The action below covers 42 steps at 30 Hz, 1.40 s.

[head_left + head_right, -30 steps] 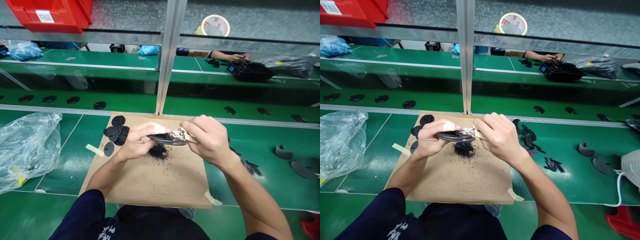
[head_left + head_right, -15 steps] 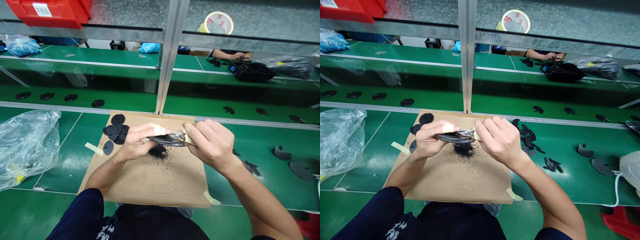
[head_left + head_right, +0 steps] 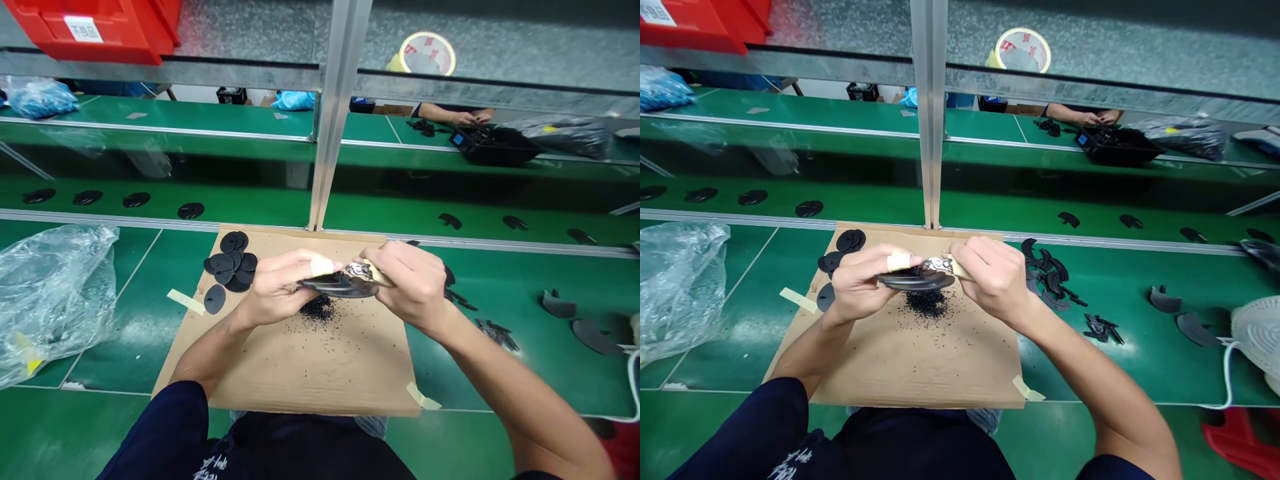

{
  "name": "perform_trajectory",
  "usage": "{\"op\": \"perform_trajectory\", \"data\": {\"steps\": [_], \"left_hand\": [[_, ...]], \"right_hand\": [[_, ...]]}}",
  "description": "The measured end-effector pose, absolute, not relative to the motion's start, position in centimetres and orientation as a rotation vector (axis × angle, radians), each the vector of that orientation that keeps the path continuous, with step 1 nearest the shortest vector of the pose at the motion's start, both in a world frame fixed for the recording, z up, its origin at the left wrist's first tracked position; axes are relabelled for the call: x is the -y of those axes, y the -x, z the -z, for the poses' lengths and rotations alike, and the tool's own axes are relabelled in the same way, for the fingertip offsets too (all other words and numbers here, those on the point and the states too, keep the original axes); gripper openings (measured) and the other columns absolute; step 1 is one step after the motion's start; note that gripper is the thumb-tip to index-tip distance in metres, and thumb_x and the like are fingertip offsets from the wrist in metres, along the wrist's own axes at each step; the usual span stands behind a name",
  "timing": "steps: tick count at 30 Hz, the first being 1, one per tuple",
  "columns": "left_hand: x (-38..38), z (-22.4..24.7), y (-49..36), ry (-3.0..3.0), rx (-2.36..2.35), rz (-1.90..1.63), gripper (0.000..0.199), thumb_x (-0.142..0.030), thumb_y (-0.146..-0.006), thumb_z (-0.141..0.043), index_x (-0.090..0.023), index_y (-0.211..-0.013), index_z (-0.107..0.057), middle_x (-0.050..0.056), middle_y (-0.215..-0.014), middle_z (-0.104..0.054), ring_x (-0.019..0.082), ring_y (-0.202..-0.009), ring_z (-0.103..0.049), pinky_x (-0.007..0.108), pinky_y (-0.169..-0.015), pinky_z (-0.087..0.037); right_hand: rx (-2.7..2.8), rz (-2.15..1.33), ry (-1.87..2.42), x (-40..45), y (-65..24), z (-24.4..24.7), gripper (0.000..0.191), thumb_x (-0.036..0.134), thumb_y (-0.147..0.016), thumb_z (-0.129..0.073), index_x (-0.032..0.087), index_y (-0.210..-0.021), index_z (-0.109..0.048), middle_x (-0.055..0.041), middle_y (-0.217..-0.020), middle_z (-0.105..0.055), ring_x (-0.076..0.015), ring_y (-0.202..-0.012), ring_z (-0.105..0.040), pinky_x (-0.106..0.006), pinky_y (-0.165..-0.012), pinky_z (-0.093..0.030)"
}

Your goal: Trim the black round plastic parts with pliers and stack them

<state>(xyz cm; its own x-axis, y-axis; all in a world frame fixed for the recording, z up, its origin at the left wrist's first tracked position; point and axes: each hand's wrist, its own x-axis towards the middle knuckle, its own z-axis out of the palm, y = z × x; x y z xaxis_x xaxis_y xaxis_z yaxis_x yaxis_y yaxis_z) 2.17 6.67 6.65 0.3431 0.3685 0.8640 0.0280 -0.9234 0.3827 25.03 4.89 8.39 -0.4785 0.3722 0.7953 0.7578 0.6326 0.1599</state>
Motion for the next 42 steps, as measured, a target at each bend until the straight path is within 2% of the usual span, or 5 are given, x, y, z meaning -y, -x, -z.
{"op": "perform_trajectory", "data": {"steps": [16, 22, 27, 36, 42], "left_hand": [[-7.6, -6.9, -1.3, -2.638, -0.380, -1.302, 0.039, 0.001, -0.087, -0.062, -0.016, -0.121, -0.067, 0.007, -0.102, -0.073, 0.015, -0.091, -0.067, 0.028, -0.077, -0.058], [-8.6, -5.8, -1.4, -2.748, -0.456, -1.327, 0.034, -0.001, -0.089, -0.060, -0.016, -0.118, -0.066, 0.008, -0.101, -0.072, 0.017, -0.089, -0.066, 0.031, -0.076, -0.057], [-8.7, -4.5, -1.6, -2.972, -0.463, -1.059, 0.028, -0.010, -0.095, -0.058, -0.015, -0.121, -0.064, 0.011, -0.105, -0.072, 0.022, -0.092, -0.067, 0.037, -0.080, -0.057], [-8.7, -1.7, -0.9, -2.754, -0.616, -0.664, 0.017, -0.018, -0.099, -0.053, -0.021, -0.111, -0.065, 0.009, -0.096, -0.072, 0.021, -0.090, -0.070, 0.032, -0.083, -0.058], [-17.0, -2.3, 5.0, -2.837, -1.027, -0.509, 0.025, -0.024, -0.100, -0.049, -0.019, -0.104, -0.073, 0.011, -0.104, -0.074, 0.025, -0.099, -0.068, 0.040, -0.092, -0.055]], "right_hand": [[2.707, 0.564, 1.046, -4.9, -27.6, -13.6, 0.024, 0.004, -0.092, -0.042, 0.017, -0.082, -0.061, -0.0066, -0.077, -0.058, -0.0175, -0.068, -0.042, -0.033, -0.063, -0.026], [1.895, -0.681, 1.195, -4.9, -26.7, -7.2, 0.028, 0.045, -0.097, -0.056, 0.019, -0.094, -0.063, -0.0055, -0.086, -0.064, -0.0177, -0.077, -0.056, -0.031, -0.070, -0.042], [1.083, -1.498, 1.045, -5.3, -23.8, -0.8, 0.053, 0.060, -0.064, -0.086, 0.020, -0.084, -0.058, 0.0011, -0.075, -0.053, -0.0139, -0.068, -0.049, -0.027, -0.063, -0.039], [1.386, -1.167, 1.146, -4.8, -23.2, 3.8, 0.043, 0.062, -0.086, -0.068, 0.020, -0.089, -0.063, -0.0024, -0.081, -0.062, -0.0174, -0.074, -0.056, -0.029, -0.071, -0.046], [1.851, -0.754, 1.168, -2.0, -23.5, 5.9, 0.028, 0.037, -0.103, -0.047, 0.021, -0.118, -0.065, -0.0141, -0.128, -0.069, -0.0295, -0.135, -0.055, -0.051, -0.114, -0.045]]}}
